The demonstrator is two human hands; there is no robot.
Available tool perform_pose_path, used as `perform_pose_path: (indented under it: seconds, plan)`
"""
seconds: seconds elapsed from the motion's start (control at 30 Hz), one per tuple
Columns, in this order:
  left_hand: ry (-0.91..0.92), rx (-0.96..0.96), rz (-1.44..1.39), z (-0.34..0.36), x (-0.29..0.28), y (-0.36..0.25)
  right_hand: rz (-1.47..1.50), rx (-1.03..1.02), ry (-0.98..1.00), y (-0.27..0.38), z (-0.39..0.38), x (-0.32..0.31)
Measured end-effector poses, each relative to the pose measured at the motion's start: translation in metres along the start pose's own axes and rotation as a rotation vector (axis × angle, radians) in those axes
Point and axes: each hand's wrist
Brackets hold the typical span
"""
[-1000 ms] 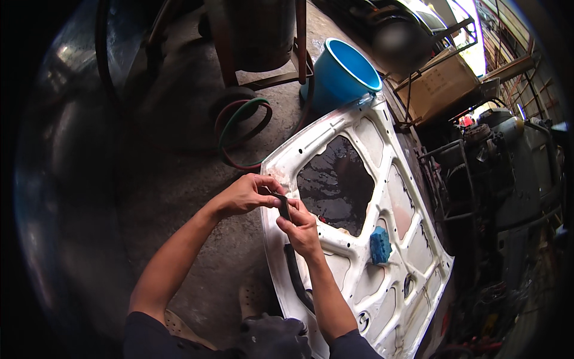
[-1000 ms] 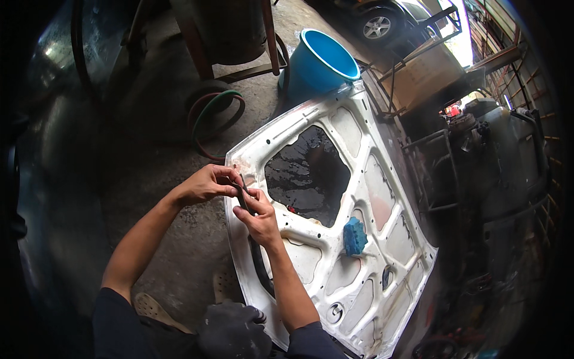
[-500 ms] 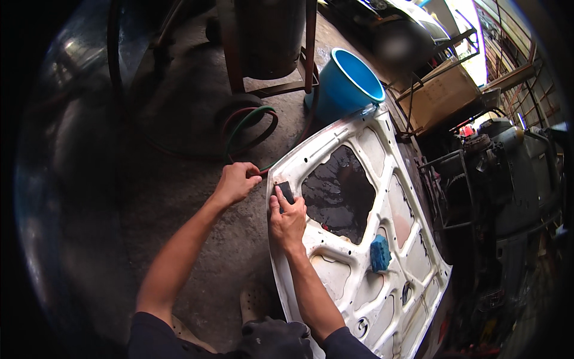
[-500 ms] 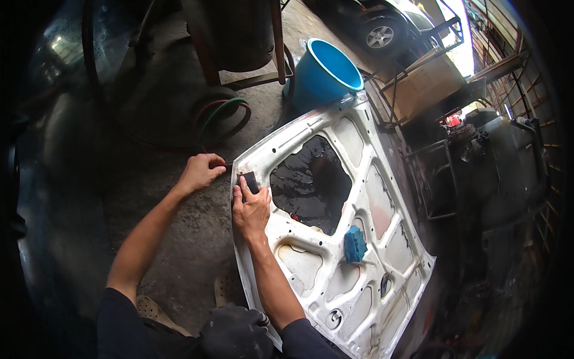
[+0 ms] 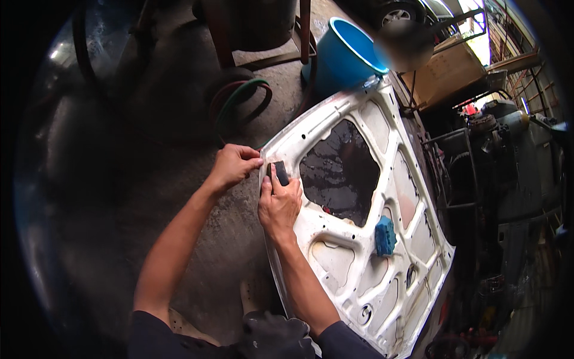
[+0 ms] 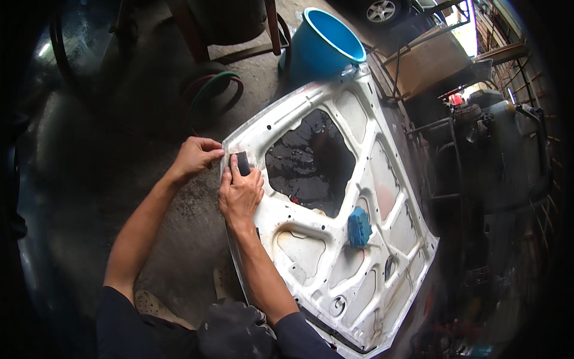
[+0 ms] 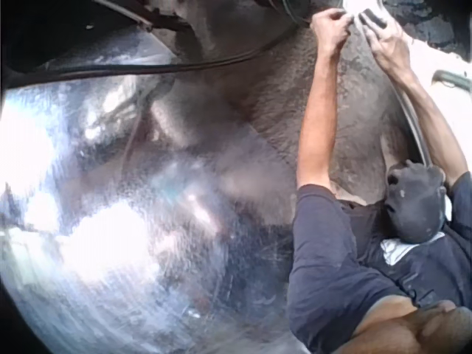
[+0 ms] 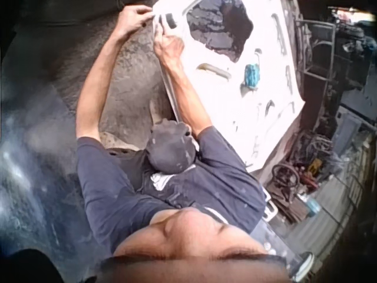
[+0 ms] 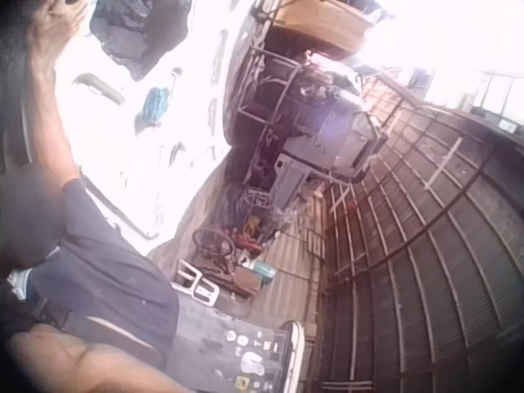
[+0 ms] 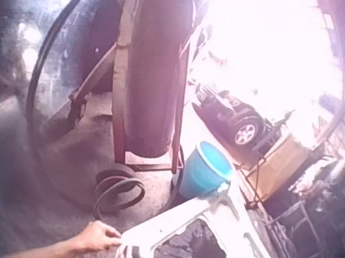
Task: The person sands the inner surface of a white car hood with a sanding block, then wipes the sanded area with a blue cloth. The hood is positioned on a stand in a workshop.
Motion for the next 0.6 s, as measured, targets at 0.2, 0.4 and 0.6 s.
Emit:
perform_pose_path:
  seconds: [0.2,0.4,0.6]
  plan:
    - [-0.047,0.072,0.047,-0.003,0.002,0.001,-0.033,-0.019,-0.024,0.004,0.001,0.002]
    - [-0.065,0.062,0.074,0.000,0.001,0.002,-0.065,-0.014,0.090,0.004,0.010,-0.003]
    - [-0.056,0.067,0.089,0.000,0.003,0.003,-0.114,0.027,0.171,0.000,0.011,-0.006]
Point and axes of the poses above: each hand's wrist, its own z-axis towards the middle knuckle, its own x-axis out of the palm, y = z × x, and after that the axes turned 13 degrees about z, right-handed
